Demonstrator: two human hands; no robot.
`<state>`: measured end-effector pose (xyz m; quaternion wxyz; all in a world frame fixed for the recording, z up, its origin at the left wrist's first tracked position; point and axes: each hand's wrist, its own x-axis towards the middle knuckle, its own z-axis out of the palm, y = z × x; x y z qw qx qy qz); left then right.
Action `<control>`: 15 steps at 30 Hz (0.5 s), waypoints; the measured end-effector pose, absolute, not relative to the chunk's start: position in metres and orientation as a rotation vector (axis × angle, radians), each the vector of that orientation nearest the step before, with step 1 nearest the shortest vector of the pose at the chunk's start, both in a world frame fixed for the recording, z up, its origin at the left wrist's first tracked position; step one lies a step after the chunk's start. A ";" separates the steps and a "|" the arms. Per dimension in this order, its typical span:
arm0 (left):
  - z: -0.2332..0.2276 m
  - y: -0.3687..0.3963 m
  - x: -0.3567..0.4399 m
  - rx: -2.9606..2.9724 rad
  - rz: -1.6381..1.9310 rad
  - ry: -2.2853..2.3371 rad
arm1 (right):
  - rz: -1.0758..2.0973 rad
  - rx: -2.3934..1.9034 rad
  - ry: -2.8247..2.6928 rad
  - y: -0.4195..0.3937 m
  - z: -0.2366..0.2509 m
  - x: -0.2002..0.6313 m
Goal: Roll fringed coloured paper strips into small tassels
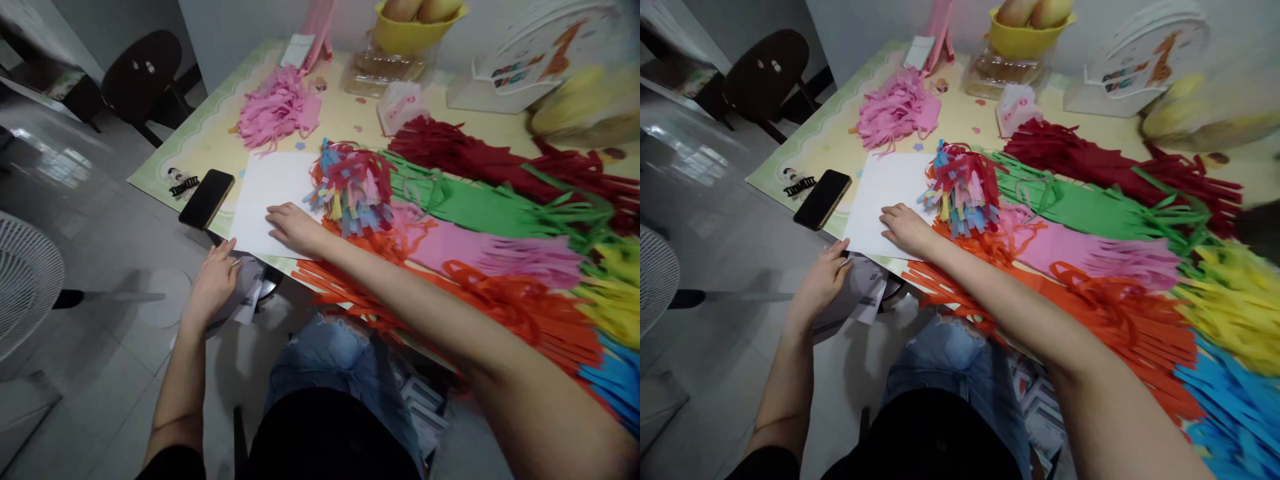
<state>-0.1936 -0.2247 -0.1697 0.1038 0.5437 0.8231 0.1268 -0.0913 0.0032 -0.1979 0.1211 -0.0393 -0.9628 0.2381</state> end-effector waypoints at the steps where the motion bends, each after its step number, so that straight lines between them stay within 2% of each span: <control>1: -0.166 -0.224 -0.192 1.616 0.359 2.424 | 0.689 -0.110 -2.817 0.006 -0.199 -0.086; 8: -0.147 -0.200 -0.181 1.766 0.401 1.913 | 0.822 -0.285 -2.693 0.009 -0.195 -0.081; 15: -0.156 -0.185 -0.197 1.602 0.486 1.814 | 0.871 -0.274 -2.682 0.005 -0.190 -0.093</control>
